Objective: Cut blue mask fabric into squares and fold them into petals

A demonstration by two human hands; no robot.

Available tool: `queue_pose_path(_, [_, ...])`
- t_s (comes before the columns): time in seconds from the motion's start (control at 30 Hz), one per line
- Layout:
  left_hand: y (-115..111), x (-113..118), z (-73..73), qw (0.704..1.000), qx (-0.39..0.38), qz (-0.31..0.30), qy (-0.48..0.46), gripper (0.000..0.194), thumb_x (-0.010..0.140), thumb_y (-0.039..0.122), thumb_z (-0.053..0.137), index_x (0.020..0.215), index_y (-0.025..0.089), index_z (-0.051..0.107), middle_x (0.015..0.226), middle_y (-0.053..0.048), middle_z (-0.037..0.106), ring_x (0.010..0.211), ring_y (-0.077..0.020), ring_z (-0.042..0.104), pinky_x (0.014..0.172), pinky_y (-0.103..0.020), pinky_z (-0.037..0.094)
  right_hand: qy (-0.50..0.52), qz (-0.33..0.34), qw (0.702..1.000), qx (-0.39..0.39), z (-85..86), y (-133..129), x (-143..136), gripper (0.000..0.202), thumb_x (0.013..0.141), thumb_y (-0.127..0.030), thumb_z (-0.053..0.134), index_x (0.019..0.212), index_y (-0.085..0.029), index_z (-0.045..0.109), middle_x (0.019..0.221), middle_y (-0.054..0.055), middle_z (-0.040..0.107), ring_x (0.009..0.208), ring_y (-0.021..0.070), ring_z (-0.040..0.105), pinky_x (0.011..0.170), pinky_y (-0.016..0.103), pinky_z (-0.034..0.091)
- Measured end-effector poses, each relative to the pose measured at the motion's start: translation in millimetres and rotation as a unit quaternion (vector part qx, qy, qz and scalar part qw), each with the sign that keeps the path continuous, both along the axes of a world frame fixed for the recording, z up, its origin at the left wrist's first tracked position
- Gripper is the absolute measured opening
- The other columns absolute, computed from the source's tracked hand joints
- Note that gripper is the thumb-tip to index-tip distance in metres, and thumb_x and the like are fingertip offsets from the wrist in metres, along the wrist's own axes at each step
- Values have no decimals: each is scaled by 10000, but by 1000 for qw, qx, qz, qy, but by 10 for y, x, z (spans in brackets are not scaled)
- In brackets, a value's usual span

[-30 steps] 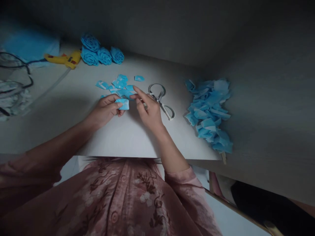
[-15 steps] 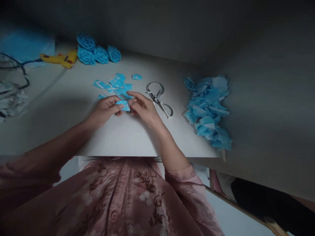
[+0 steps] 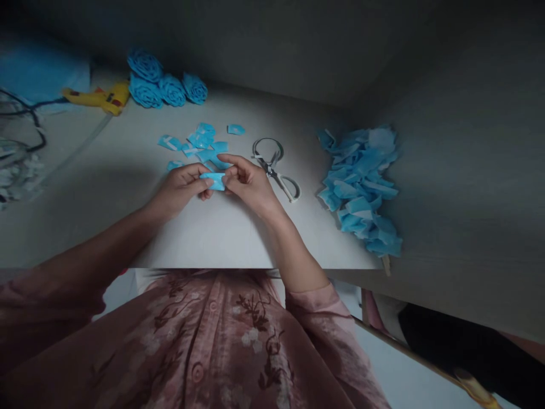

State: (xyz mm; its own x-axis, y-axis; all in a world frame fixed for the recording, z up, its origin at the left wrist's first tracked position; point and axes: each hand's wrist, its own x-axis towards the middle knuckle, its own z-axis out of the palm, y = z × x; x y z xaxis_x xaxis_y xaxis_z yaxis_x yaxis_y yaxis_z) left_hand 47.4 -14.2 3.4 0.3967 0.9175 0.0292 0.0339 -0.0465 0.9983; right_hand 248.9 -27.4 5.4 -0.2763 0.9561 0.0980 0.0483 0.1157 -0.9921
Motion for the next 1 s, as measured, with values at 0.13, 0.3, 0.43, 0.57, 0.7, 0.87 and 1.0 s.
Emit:
queue_pose_path(0.13, [-12, -1, 27, 1000, -15, 13, -15, 113, 786, 263, 707, 754, 194, 623, 594, 20, 630, 536, -100, 543, 548, -235, 436, 3, -17, 1000, -12, 11, 5, 4, 550, 899, -580, 743, 1333, -246, 693, 908, 9, 734, 800, 145, 681, 744, 287, 627])
queue_pose_path(0.3, [-12, -9, 28, 999, -25, 24, -28, 135, 772, 276, 726, 746, 190, 625, 592, 18, 630, 526, -97, 538, 538, -236, 430, 1, -98, 995, -4, 35, 51, 72, 577, 904, -643, 709, 1323, -247, 714, 1052, 63, 784, 930, 174, 728, 769, 300, 636])
queue_pose_path(0.43, [1, -11, 14, 998, -24, 38, -32, 173, 759, 309, 733, 719, 194, 610, 584, 17, 627, 515, -92, 524, 524, -233, 421, -45, -226, 969, 88, 109, 178, 389, 548, 941, -674, 648, 1331, -294, 712, 1067, 63, 776, 928, 193, 730, 759, 330, 625])
queue_pose_path(0.57, [2, -4, 19, 998, -14, 51, -29, 195, 771, 332, 738, 720, 194, 610, 595, 16, 621, 528, -94, 528, 535, -235, 426, -129, -253, 946, 154, 182, 297, 801, 455, 987, -587, 595, 1313, -293, 714, 1026, 63, 768, 855, 202, 727, 703, 338, 597])
queue_pose_path(0.7, [-15, -1, 45, 998, -14, 52, -26, 174, 770, 324, 728, 727, 194, 621, 595, 18, 610, 543, -103, 535, 535, -238, 425, -260, -261, 917, 155, 151, 285, 919, 323, 952, -363, 616, 1172, -182, 770, 940, 74, 774, 819, 214, 720, 772, 364, 583])
queue_pose_path(0.87, [-29, -6, 73, 998, -13, 53, -17, 142, 775, 288, 697, 699, 193, 622, 602, 15, 607, 549, -102, 531, 537, -241, 425, -452, -223, 857, 109, 121, 166, 751, 288, 942, -157, 572, 1099, -136, 813, 1015, 108, 810, 913, 228, 736, 867, 343, 534])
queue_pose_path(1.0, [-25, -3, 83, 998, -13, 56, -14, 143, 772, 296, 696, 699, 197, 623, 607, 12, 609, 556, -106, 529, 545, -244, 427, -523, -185, 827, 89, 152, 116, 705, 305, 952, -131, 579, 1145, -143, 815, 1123, 132, 814, 1009, 259, 743, 886, 342, 522])
